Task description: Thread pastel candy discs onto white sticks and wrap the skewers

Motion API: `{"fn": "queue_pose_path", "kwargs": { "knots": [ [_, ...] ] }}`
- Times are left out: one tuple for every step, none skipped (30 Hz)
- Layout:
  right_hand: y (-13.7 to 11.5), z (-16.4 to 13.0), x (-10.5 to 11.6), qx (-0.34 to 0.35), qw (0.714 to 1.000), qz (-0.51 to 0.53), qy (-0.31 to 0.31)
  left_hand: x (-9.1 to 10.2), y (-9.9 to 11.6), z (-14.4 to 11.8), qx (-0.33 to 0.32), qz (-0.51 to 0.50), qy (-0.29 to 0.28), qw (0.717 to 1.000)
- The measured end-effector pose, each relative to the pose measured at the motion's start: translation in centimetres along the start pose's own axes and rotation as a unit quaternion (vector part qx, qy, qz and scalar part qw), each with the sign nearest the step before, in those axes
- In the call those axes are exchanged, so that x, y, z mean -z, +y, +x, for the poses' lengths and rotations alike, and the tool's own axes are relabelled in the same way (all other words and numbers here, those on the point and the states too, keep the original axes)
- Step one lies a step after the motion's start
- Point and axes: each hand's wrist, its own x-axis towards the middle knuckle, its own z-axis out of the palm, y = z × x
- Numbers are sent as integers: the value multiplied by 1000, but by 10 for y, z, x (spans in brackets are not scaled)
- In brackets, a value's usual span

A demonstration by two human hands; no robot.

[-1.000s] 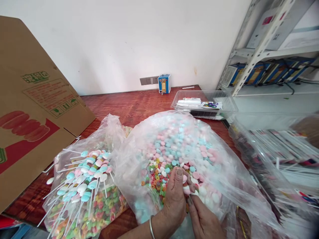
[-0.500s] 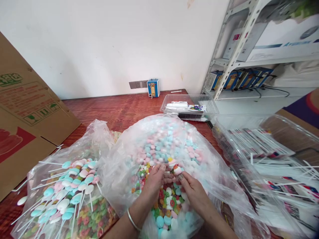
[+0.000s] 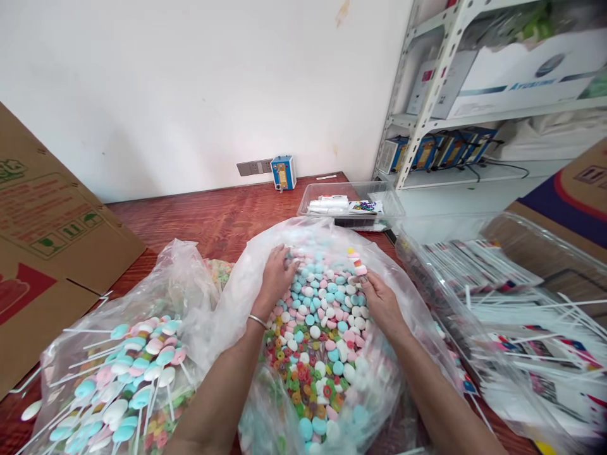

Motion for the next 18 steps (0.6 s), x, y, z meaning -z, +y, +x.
{"fn": "queue_pose_path", "kwargs": {
  "knots": [
    [0, -4, 1, 0, 1000, 4, -1, 1, 2, -3, -6, 5, 8, 1000],
    [-1, -9, 3, -2, 1000, 11, -2, 3, 6, -8, -13, 9, 15, 1000],
    [-2, -14, 5, -6, 1000, 21, -5, 5, 13, -15, -22, 13, 22, 999],
    [-4, -19, 7, -12, 999, 36, -10, 8, 21, -23, -31, 19, 26, 999],
    [-5, -23, 8, -22, 998, 56, -13, 10, 30, -31, -40, 27, 22, 999],
    [-6, -27, 10, -35, 996, 78, -15, 11, 39, -41, -47, 38, 10, 998],
    [-7, -30, 11, -49, 994, 100, -17, 11, 46, -50, -55, 52, -16, 997],
    [-8, -32, 12, -60, 991, 117, -17, 10, 52, -58, -66, 72, -50, 994],
    [-9, -34, 13, -66, 990, 127, -19, 8, 56, -65, -79, 99, -89, 988],
    [-10, -36, 14, -68, 989, 130, -22, 5, 58, -71, -91, 129, -129, 979],
    [-12, -37, 15, -66, 989, 127, -26, 1, 58, -74, -100, 159, -163, 969],
    [-13, -38, 16, -60, 990, 122, -30, -3, 57, -76, -104, 185, -190, 959],
    [-14, -38, 16, -52, 991, 116, -32, -6, 55, -77, -103, 203, -207, 951],
    [-15, -39, 17, -43, 992, 112, -33, -9, 53, -77, -102, 215, -218, 946],
    [-15, -39, 17, -35, 993, 109, -33, -11, 52, -76, -101, 221, -225, 944],
    [-15, -39, 16, -29, 993, 109, -32, -12, 52, -75, -102, 221, -229, 942],
    [-15, -39, 16, -26, 993, 110, -30, -11, 52, -74, -104, 215, -231, 943],
    [-14, -39, 15, -26, 993, 112, -29, -11, 52, -74, -104, 203, -229, 946]
  ]
}}
